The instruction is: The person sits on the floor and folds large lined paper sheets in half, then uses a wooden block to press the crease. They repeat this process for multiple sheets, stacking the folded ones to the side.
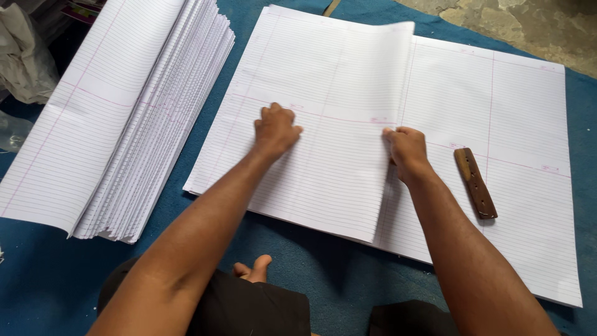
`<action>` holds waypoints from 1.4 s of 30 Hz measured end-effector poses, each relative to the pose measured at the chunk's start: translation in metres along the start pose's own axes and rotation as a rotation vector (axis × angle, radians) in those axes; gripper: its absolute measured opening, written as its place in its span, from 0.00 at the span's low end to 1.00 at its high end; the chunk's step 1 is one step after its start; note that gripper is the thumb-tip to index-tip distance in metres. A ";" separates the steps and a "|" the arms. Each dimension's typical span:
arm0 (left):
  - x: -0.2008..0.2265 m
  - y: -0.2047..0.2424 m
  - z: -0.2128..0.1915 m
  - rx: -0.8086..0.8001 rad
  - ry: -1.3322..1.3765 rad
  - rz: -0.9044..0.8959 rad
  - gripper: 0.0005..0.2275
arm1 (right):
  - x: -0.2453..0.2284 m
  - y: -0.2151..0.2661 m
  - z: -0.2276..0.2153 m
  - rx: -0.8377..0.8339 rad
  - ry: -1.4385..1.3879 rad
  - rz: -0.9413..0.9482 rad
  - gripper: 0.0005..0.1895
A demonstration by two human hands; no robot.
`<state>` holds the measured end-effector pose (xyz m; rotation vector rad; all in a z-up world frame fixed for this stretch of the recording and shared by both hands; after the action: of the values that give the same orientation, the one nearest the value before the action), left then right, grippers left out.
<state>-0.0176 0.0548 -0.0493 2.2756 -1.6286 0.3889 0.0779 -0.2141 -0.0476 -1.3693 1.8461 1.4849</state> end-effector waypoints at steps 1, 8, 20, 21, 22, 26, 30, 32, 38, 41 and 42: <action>-0.008 0.002 -0.004 0.010 0.006 -0.033 0.18 | 0.002 -0.001 -0.003 0.008 -0.038 0.001 0.12; -0.051 0.014 -0.025 0.084 0.054 -0.220 0.22 | 0.027 -0.010 -0.040 0.063 -0.199 -0.009 0.09; -0.061 0.005 -0.010 0.193 0.264 -0.229 0.10 | -0.003 0.031 -0.074 -0.013 0.041 -0.106 0.21; -0.063 0.003 -0.009 0.182 0.278 -0.243 0.10 | -0.008 0.035 -0.065 -0.055 0.056 -0.123 0.25; -0.065 0.001 -0.009 0.172 0.292 -0.258 0.09 | -0.012 0.037 -0.056 -0.092 0.050 -0.143 0.26; -0.069 -0.005 -0.006 0.153 0.281 -0.277 0.08 | -0.017 0.037 -0.021 -0.125 0.158 -0.269 0.26; -0.075 -0.009 -0.004 0.197 0.316 -0.283 0.08 | -0.012 0.032 0.006 -0.093 0.404 -0.554 0.19; -0.079 -0.012 -0.003 0.189 0.327 -0.303 0.08 | -0.010 0.029 0.014 -0.095 0.431 -0.604 0.20; -0.089 -0.022 0.003 0.235 0.333 -0.330 0.03 | -0.010 0.022 0.027 0.033 0.639 -0.568 0.45; -0.092 -0.023 0.003 0.229 0.359 -0.328 0.03 | -0.007 0.020 0.040 0.019 0.689 -0.518 0.49; -0.092 -0.022 0.002 0.222 0.363 -0.324 0.03 | -0.005 0.020 0.046 0.003 0.692 -0.513 0.49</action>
<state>-0.0258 0.1404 -0.0898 2.3944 -1.0646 0.8742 0.0516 -0.1718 -0.0497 -2.3370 1.6219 0.7932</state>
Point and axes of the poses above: each hand's wrist, its own y-axis away from the middle knuckle, its own z-axis out of the palm, x = y × z, the point moved 2 cm from there along -y, towards the middle knuckle, and after that the axes turned 9 degrees about z, right-handed, at the moved point
